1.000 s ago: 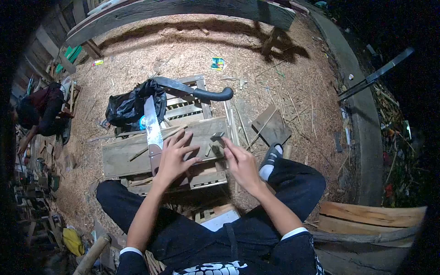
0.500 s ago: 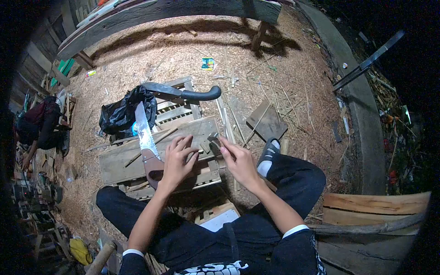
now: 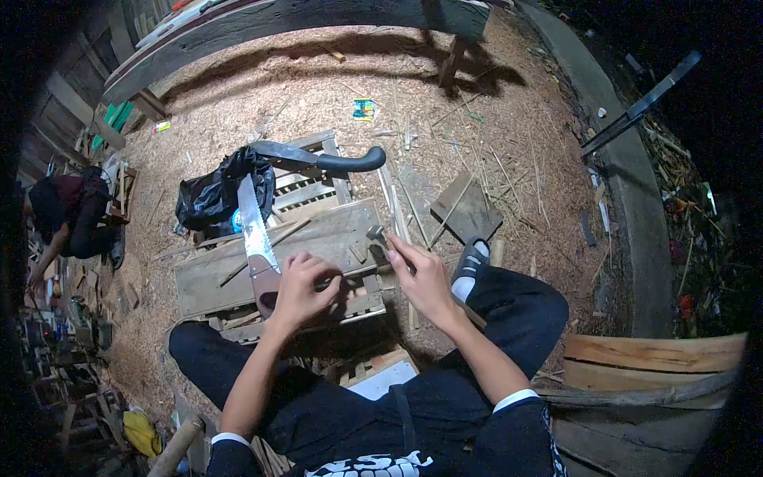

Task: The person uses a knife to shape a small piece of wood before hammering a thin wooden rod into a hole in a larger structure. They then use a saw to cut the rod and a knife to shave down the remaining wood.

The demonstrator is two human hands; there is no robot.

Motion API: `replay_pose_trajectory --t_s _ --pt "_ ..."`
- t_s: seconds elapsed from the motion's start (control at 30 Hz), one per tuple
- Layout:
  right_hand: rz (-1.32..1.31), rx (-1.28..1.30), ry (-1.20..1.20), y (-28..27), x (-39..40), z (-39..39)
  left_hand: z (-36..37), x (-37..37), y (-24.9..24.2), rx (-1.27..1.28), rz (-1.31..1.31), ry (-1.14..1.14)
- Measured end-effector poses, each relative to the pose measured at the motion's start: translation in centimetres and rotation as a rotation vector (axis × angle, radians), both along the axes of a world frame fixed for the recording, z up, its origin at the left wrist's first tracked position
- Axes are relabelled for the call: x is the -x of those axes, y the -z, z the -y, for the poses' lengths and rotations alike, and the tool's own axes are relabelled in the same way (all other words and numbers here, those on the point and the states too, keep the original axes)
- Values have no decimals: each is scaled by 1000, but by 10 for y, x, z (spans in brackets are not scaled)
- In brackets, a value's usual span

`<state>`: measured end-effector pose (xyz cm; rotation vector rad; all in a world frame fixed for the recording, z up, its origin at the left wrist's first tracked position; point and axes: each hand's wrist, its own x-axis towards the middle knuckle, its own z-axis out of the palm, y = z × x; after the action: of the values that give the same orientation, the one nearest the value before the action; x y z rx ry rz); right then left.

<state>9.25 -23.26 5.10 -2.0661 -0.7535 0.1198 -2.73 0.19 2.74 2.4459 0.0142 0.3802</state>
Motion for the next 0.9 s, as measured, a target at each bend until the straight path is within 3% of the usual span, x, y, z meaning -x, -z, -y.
replay_pose_trajectory --t_s 0.53,0.83,0.9 --pt "-26 44 -25 8 1 3 13 -24 14 -129 132 -108" --pt "-87 46 -49 2 10 -5 -6 -13 6 49 50 -85" --pt "-143 44 -95 2 14 -6 -19 -5 6 -13 25 -74"
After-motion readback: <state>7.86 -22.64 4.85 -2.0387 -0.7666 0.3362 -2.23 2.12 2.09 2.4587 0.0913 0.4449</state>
